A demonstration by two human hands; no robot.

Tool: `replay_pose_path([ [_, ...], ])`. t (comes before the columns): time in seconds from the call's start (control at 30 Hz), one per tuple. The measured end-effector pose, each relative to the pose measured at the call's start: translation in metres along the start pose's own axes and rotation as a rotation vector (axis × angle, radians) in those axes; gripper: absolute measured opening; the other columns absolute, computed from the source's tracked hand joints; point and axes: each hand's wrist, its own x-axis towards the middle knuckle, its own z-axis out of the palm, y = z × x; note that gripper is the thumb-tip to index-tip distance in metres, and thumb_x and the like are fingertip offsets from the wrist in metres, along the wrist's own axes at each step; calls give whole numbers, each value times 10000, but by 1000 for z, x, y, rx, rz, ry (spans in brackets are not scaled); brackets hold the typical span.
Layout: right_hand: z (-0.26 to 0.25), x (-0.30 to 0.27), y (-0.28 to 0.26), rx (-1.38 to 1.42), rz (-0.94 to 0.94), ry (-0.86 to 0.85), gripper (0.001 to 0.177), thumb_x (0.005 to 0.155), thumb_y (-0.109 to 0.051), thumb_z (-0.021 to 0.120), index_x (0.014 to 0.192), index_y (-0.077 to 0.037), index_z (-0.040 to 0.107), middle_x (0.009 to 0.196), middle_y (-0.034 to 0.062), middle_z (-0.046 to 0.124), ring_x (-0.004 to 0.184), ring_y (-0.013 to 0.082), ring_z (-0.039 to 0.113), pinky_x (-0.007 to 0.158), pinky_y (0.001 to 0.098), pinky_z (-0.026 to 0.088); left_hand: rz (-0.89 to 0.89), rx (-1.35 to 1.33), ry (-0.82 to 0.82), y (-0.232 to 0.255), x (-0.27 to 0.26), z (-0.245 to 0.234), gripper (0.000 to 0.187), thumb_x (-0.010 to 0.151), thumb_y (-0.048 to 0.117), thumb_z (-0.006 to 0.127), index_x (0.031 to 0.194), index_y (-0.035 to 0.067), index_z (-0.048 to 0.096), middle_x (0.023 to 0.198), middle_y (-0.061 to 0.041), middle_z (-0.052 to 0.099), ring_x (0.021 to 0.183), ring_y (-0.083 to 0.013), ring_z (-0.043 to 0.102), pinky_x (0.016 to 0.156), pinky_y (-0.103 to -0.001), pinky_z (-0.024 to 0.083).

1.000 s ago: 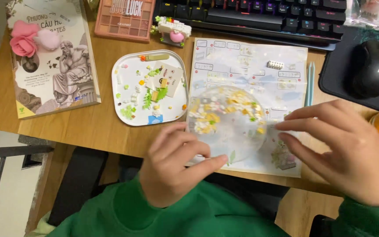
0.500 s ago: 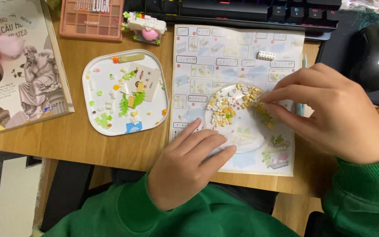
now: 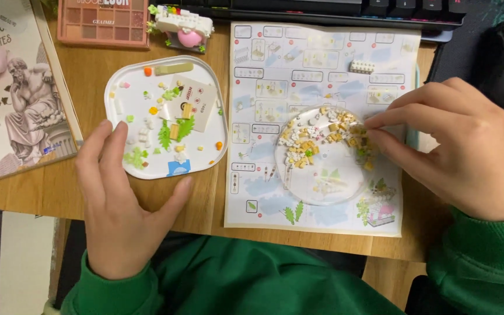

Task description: Assembling a miniature model by picking up small decorative pieces and placing them onto a template.

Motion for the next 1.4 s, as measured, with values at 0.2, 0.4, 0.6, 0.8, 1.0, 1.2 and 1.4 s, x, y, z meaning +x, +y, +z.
replay_pose_path([
  [0.2,1,0,-3,34,-15,-26,158,873,-114,779,1029,-109,757,970,48,666,853,221,566,707,351,468,95,-22,20,-3,16,7,753,833,125,847,1394,-105,401,1396,-255,348,1331,-427,430,1130,-521,432],
  [0.4,0,1,-15,45,-65,-39,134,884,-144,752,1016,-129,744,924,29,654,786,217,544,676,334,443,110,20,47,6,8,2,733,833,235,832,1378,-71,449,1408,-257,390,1307,-441,444,1101,-574,431],
  [0.6,22,-6,-52,-93,-227,115,125,904,-202,791,966,-121,719,928,57,635,761,265,524,605,366,457,432,-120,-64,40,4,25,483,870,357,749,1252,125,564,1287,-114,541,1223,-304,564,1117,-592,418],
  [0.8,33,-9,-54,-151,-201,147,98,952,-178,717,1040,-136,722,938,53,618,735,265,502,611,368,459,649,-89,-101,63,16,47,323,881,266,719,1158,109,663,1223,-103,617,1152,-267,587,1073,-506,407],
  [1.0,41,-3,-47,-57,-61,121,80,895,-181,787,942,-161,726,931,26,611,823,258,537,637,358,467,646,-218,-113,60,16,48,209,890,198,716,1051,73,673,1141,-113,637,1066,-253,607,1067,-468,419],
  [1.2,39,4,-48,-122,-88,80,90,898,-173,777,954,-156,708,926,29,610,788,267,513,632,359,461,635,-252,-109,58,15,48,220,867,188,735,1046,79,671,1143,-116,629,1057,-260,609,1065,-480,423],
  [1.4,12,18,-40,-55,-61,71,137,979,-112,741,1041,-16,665,948,116,588,845,293,518,753,386,411,610,-279,-76,57,14,48,133,867,179,736,951,103,666,1087,-101,623,1048,-267,605,1038,-509,437],
])
